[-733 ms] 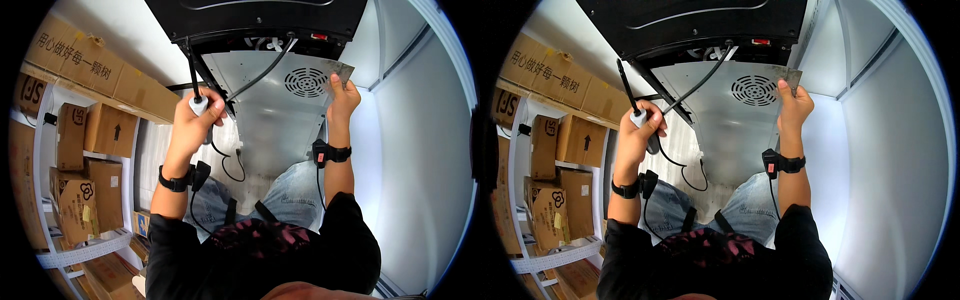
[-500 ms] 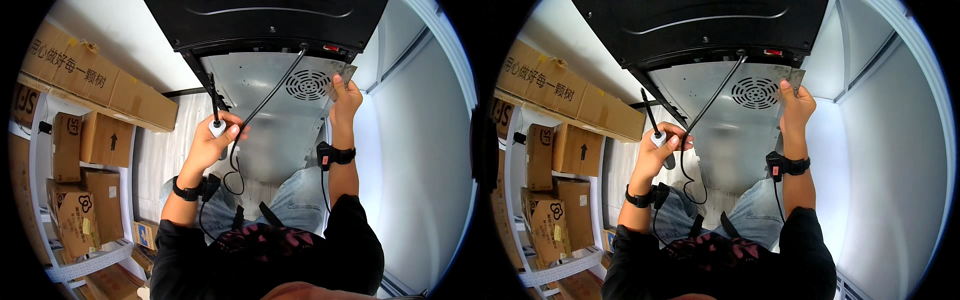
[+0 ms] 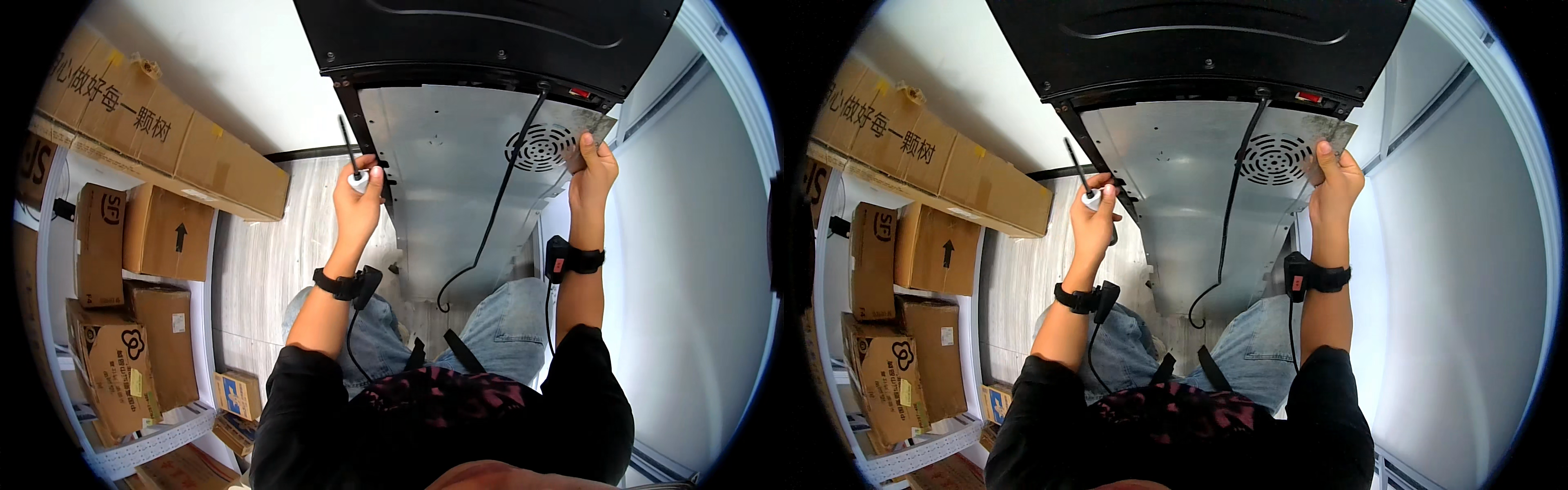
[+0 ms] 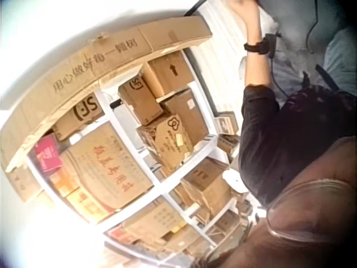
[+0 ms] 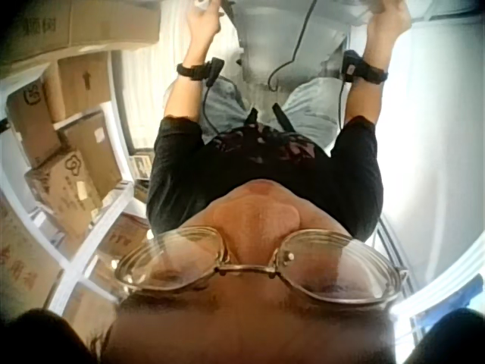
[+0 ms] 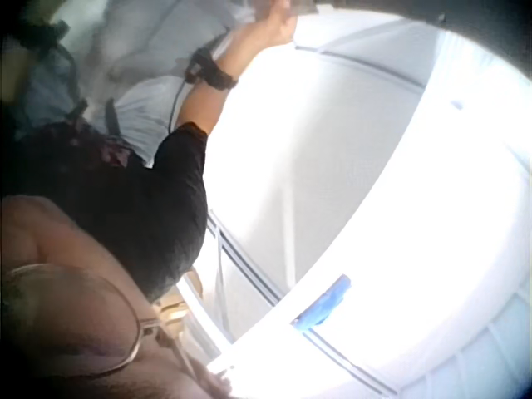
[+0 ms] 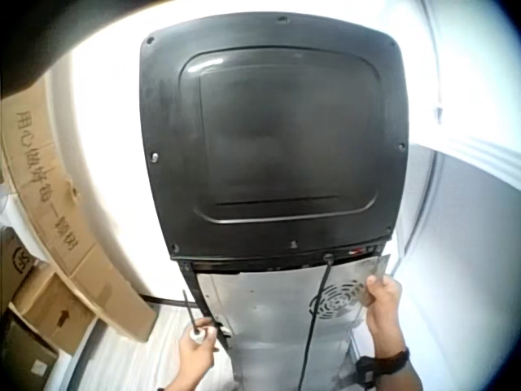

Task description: The person uses a screwdriver to fasten screws into the back panel of a large appliance. They repeatedly pick up screws and tighten them into place along the edges of the metal casing.

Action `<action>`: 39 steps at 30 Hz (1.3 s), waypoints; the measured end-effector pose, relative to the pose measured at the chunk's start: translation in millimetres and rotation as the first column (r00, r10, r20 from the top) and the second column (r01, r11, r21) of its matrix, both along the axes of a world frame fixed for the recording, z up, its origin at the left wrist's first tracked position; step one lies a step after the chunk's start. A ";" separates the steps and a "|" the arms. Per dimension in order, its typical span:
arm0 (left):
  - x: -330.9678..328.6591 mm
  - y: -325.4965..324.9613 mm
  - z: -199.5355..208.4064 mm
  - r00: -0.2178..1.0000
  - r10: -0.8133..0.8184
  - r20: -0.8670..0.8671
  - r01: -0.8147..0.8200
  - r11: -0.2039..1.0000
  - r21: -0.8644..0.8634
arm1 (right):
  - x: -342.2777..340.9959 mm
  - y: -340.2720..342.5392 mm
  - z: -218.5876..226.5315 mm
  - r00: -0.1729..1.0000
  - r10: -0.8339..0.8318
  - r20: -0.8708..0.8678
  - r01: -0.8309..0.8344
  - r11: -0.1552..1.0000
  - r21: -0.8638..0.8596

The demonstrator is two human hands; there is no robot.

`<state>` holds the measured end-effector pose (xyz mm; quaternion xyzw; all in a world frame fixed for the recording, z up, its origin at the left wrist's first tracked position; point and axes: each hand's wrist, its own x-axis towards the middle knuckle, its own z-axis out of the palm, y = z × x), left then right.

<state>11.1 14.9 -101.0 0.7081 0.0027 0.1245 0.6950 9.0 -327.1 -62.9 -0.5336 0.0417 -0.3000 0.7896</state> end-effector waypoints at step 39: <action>9.9 -8.9 -8.2 0.985 0.148 0.088 -0.130 0.974 -0.184 | 3.4 37.1 13.2 0.925 -0.356 0.129 0.352 0.934 0.056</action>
